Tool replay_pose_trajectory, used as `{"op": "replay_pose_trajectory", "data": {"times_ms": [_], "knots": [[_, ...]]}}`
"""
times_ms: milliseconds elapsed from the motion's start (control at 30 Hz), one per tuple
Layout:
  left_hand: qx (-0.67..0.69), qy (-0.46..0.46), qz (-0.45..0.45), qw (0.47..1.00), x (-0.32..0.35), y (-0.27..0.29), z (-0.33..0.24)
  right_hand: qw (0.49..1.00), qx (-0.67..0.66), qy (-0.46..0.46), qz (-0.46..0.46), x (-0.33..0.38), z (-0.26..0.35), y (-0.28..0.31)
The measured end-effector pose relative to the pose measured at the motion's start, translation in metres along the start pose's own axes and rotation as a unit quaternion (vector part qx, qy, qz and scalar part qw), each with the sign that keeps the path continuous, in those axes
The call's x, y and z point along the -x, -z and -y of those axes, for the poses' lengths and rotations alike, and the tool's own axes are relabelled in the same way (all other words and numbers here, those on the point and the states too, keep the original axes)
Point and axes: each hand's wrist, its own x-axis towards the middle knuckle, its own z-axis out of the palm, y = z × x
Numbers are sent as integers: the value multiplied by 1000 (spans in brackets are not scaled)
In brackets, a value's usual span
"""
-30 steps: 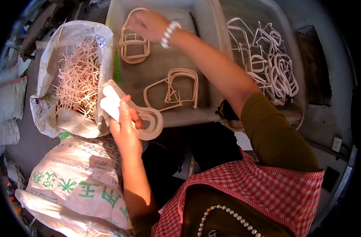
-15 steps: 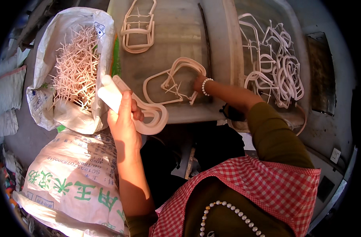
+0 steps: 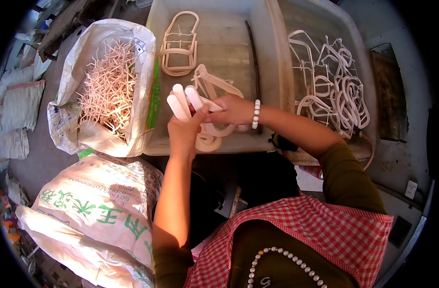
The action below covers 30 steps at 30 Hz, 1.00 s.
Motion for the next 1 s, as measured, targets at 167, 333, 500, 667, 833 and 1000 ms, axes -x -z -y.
{"op": "replay_pose_trajectory", "data": {"times_ms": [167,333,500,667,833,1000], "knots": [[169,0,-9,986,0,11,-14,998,-43,-34,-12,2,7,28],[186,28,11,982,7,33,-36,982,-21,-52,-182,24,11,80],[160,-17,90,983,8,44,-36,971,57,67,-224,32,-4,102],[131,-6,91,987,9,47,-37,789,567,-169,-164,-1,-58,110],[157,18,42,986,17,39,-44,825,458,-52,-329,-5,-50,155],[204,11,48,978,6,45,-35,952,-288,12,-106,34,24,139]]}}
